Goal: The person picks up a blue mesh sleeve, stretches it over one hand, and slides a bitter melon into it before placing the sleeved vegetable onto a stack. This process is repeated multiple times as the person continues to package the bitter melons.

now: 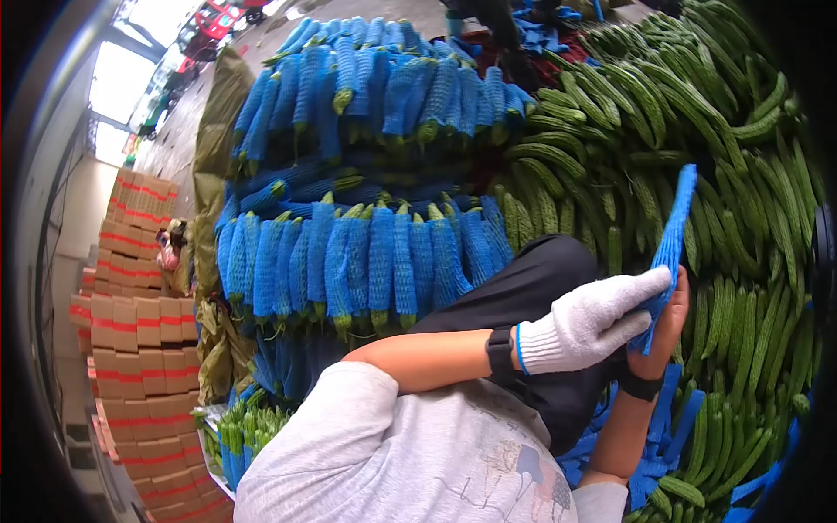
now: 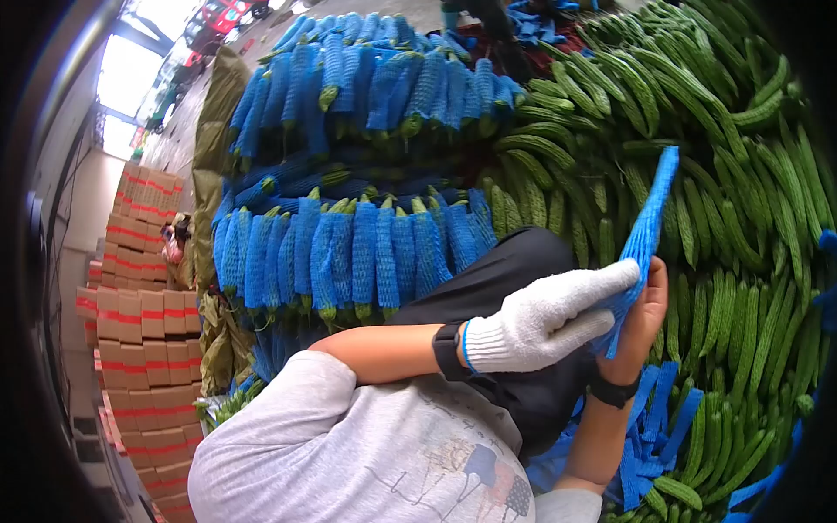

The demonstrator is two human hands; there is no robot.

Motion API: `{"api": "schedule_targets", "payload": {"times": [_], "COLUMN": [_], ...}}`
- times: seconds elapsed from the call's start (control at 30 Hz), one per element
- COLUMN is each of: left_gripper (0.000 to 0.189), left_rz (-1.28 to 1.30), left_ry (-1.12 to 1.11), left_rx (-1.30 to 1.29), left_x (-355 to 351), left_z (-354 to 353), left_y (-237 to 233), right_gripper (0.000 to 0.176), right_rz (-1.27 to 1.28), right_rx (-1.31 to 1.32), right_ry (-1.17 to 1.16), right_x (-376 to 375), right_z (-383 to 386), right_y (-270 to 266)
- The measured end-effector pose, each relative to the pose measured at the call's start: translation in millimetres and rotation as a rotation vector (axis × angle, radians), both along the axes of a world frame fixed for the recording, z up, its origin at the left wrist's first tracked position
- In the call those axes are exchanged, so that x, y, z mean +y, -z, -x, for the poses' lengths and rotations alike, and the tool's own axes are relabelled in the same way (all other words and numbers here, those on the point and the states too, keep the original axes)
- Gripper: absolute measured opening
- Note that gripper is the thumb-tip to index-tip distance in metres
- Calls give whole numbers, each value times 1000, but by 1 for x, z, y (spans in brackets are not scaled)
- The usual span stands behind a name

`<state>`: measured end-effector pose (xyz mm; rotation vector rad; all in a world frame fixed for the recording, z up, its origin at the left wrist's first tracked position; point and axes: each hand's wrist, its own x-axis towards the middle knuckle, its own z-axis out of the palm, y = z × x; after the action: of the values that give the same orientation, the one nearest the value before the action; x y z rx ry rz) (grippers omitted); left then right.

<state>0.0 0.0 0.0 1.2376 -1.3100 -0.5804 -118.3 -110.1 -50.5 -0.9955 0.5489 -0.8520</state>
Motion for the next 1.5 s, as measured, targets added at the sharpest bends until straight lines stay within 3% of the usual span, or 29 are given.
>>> {"api": "schedule_targets", "payload": {"times": [0.03,0.07,0.17,0.2,0.3,0.37,0.43,0.5,0.53,0.63,0.67,0.77,0.8,0.83,0.9,0.93,0.97,1.0,1.07,1.1,1.13,1.17,1.23,1.3,1.33,1.37,1.43,1.5], "left_gripper": [52,49,39,36,38,38,42,46,55,63,61,55,50,46,46,46,50,48,46,46,44,38,25,18,16,17,18,13], "left_rz": [32,64,6,11,-139,-142,-161,-253,-75,-104,-195,-242,-153,52,50,-171,-420,-395,-39,292,435,384,334,171,243,91,-62,-163], "left_ry": [-28,-53,-246,-291,-259,-96,-42,31,34,-52,-65,-160,-159,-187,-129,-66,-103,-228,-417,-480,-201,21,168,65,16,5,85,28], "left_rx": [-14,-29,-23,139,315,621,611,585,491,-24,-110,-231,-139,-150,141,506,503,193,-394,-659,-759,-721,-812,-662,-717,-804,-911,-942], "left_x": [-4,-7,29,29,40,43,46,54,51,57,59,56,55,50,50,59,64,65,59,53,62,72,68,65,59,59,64,70], "left_z": [-1,-2,-34,-38,-52,-50,-56,-64,-63,-69,-69,-72,-73,-74,-75,-75,-81,-78,-72,-70,-74,-67,-62,-72,-80,-85,-88,-88], "left_y": [3,4,-5,-3,-5,-2,-6,-16,-1,-12,-18,-13,-9,6,20,-3,-17,-18,-17,-17,-27,-9,-38,-27,-35,-31,-27,4], "right_gripper": [43,46,51,51,40,38,36,35,35,39,32,22,17,19,22,16,14,11,7,5,6,8,11,14,13,12,10,12], "right_rz": [34,73,454,583,713,685,438,341,292,417,465,0,-156,-65,-532,-572,-408,-245,129,413,589,762,619,516,569,621,906,1086], "right_rx": [-59,-72,197,217,98,304,369,202,120,174,173,136,-32,62,-150,-172,-131,-89,16,143,236,329,269,215,257,301,358,379], "right_ry": [21,-77,254,291,-107,-134,-138,-164,-174,-194,-108,-33,-58,65,48,56,84,112,215,253,229,202,103,98,129,160,200,101], "right_x": [2,-6,33,35,54,74,78,76,76,78,80,81,73,73,46,39,37,36,41,43,45,48,58,62,63,65,74,81], "right_z": [-6,-6,-37,-37,-39,-44,-42,-40,-39,-44,-45,-48,-49,-48,-41,-42,-44,-47,-61,-66,-68,-71,-78,-82,-81,-81,-82,-84], "right_y": [3,12,-6,-11,-37,-40,-39,-33,-31,-24,-19,-35,-35,-28,-23,-30,-31,-31,-41,-41,-47,-53,-57,-62,-65,-68,-72,-72]}}
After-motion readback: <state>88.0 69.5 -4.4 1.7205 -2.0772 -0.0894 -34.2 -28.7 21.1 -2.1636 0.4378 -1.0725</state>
